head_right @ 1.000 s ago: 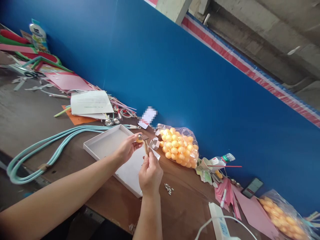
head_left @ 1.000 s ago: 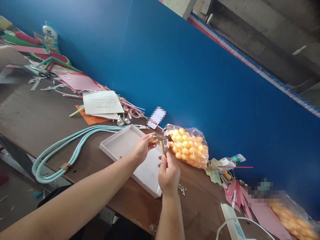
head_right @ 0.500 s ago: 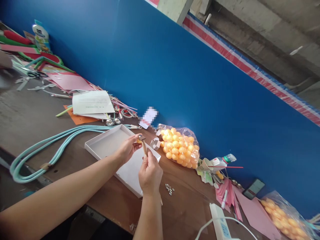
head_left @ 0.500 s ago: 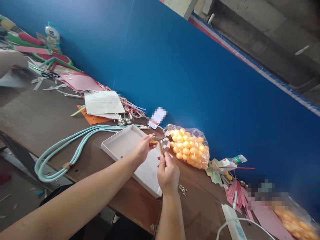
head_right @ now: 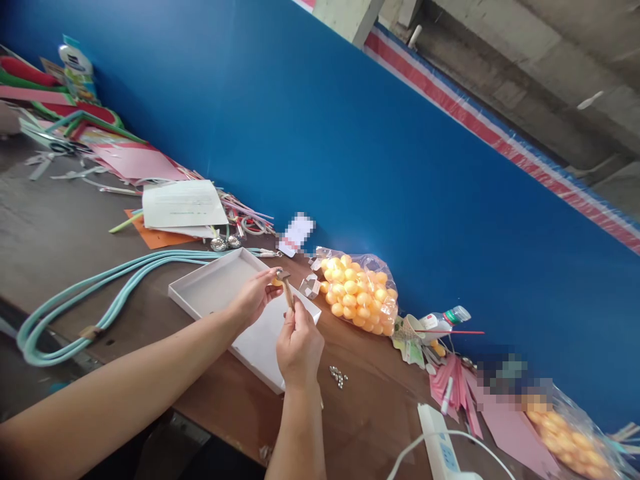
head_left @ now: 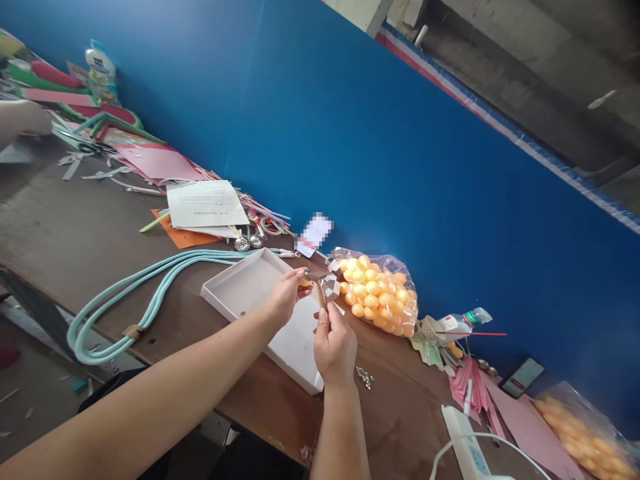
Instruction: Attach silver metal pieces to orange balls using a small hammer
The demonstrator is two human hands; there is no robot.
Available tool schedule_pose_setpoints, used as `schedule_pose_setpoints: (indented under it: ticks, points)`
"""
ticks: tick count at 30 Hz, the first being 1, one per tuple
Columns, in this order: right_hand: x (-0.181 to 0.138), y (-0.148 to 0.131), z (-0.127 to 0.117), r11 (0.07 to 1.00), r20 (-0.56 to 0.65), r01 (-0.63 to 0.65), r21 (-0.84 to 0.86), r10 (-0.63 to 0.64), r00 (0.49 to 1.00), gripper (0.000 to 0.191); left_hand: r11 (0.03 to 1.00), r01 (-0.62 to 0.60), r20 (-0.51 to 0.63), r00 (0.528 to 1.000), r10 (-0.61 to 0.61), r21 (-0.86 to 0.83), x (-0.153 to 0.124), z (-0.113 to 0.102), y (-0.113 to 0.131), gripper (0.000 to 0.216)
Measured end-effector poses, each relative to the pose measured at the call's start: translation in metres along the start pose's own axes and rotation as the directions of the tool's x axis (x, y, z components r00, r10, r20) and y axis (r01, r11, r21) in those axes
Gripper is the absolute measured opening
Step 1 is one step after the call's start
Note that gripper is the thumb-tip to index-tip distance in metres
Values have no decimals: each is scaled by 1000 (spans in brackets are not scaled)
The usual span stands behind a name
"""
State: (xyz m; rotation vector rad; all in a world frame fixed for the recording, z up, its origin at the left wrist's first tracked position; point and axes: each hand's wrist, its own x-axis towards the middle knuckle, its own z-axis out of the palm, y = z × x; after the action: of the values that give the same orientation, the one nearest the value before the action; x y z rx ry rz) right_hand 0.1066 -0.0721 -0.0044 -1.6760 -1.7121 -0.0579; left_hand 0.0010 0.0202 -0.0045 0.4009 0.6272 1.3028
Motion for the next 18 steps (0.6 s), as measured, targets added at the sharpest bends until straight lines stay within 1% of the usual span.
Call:
schedule_pose_setpoints:
  ticks: [2, 5, 9, 11, 13, 15, 18]
  points:
    - [0, 0, 0, 1000, 0, -2, 0, 2, 1000, 41, 1000, 0, -6, 1000, 0, 2, 1, 0, 0, 15]
    - [1, 0, 0, 1000, -10, -10, 12, 10, 1000, 43, 999, -29, 23, 999, 29, 16, 1, 0, -1, 14]
    - [2, 0, 1, 999, 15, -33, -12, 33, 999, 42, 1000, 2, -19, 1000, -2, 16, 1, 0, 0, 12]
    - [3, -1, 1, 998, -14, -50, -26, 50, 999, 42, 1000, 6, -14, 1000, -6, 12, 0, 0, 0, 13]
    - [3, -1, 1, 994, -67, -98, -51, 94, 993, 43, 1000, -2, -2, 1000, 2, 9, -1, 1, 1, 13]
    - [4, 2, 0, 979, -103, -174, -104, 163, 981, 42, 1000, 7, 4, 1000, -7, 6, -2, 1, 2, 14]
    - [5, 9, -1, 949, -92, -238, -207, 223, 970, 41, 1000, 22, 26, 999, -22, -8, -3, 2, 4, 19]
